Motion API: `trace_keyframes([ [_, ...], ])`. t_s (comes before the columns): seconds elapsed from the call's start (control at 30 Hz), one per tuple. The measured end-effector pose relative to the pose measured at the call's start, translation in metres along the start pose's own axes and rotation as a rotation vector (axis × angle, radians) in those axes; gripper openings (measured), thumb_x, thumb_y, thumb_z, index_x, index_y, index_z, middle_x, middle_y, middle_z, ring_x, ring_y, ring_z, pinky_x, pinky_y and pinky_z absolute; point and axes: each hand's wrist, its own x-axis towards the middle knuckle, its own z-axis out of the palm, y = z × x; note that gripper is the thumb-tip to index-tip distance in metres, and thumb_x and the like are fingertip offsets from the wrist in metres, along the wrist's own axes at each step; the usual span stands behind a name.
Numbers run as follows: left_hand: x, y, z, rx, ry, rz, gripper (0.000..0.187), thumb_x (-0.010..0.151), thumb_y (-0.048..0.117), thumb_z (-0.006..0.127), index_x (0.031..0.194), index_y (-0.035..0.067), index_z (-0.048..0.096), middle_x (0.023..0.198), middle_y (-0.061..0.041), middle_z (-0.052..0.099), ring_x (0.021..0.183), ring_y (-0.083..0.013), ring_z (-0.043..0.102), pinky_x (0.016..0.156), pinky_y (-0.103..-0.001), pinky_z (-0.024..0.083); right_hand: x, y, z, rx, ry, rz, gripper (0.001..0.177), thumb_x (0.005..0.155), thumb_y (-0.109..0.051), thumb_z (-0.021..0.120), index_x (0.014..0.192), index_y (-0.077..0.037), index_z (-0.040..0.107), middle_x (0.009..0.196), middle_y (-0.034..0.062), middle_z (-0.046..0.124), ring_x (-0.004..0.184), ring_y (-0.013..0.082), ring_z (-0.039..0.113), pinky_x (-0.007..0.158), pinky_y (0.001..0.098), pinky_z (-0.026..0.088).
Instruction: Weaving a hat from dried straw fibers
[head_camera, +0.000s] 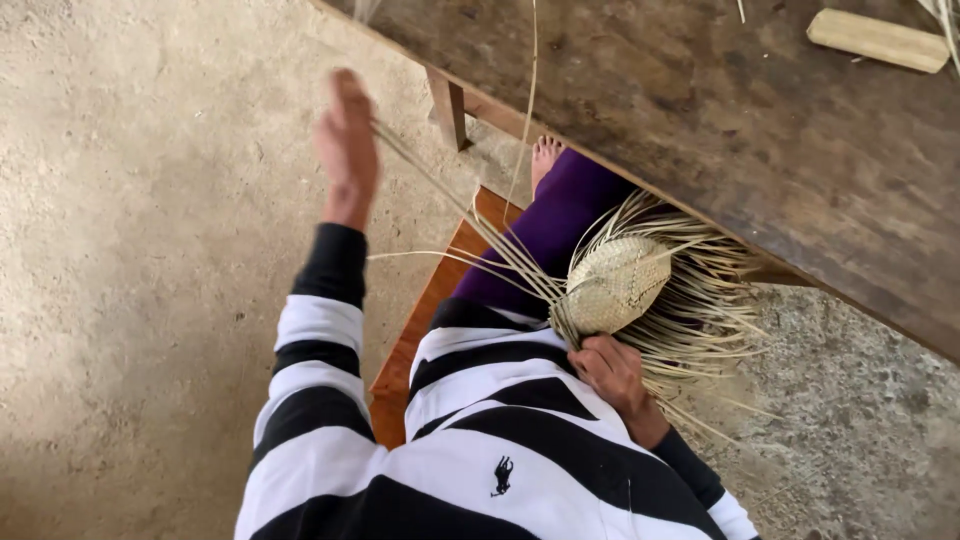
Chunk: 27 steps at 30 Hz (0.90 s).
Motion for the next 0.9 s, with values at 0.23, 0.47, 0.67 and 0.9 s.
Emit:
trace_keyframes([
  [0.23,-0.062,-0.015,-0.04,0.835,-0.275,0.26,0.038,0.097,0.042,0.054,0.092,0.005,0.048,0.072,-0.016,0.054,0.069,-0.0383,0.06,0.059,-0.046,0.046,0.014,-0.008,-0.016,0.09,0.021,-0.003,0.03,0.082,-0.006,0.064,0.056,-0.008,0.048,0.053,0.0065,0.038,0.034,0.0217,0.037,0.032,0.0264,0.037],
  [0.47,-0.246,-0.014,0.043,-0.297,-1.255,-0.211,0.043,0.086,0.036,0.064,0.109,0.001,0.058,0.095,-0.016,0.063,0.092,-0.0287,0.06,0.082,-0.041,0.046,-0.014,0.013,-0.007,0.131,0.096,-0.055,0.029,0.089,-0.012,0.058,0.061,-0.008,0.051,0.057,0.0065,0.039,0.038,0.0218,0.038,0.036,0.03,0.036],
  [0.67,-0.271,0.048,0.063,-0.603,-1.006,-0.565,0.025,0.084,0.024,0.069,0.076,0.001,0.061,0.062,-0.007,0.059,0.056,-0.0103,0.051,0.054,-0.026,0.041,0.009,0.013,-0.015,0.001,0.175,-0.107,0.03,0.087,-0.012,0.059,0.059,-0.006,0.05,0.056,0.0089,0.042,0.043,0.0247,0.039,0.042,0.0306,0.039],
  [0.9,-0.23,0.058,0.05,-0.572,-0.937,-0.147,0.026,0.09,0.016,0.06,0.069,0.002,0.063,0.054,-0.008,0.059,0.048,-0.0102,0.044,0.051,-0.027,0.042,-0.018,0.027,0.027,-0.023,-0.036,0.136,0.022,0.082,-0.006,0.058,0.061,-0.006,0.052,0.059,0.0098,0.051,0.048,0.0311,0.05,0.041,0.0367,0.042],
])
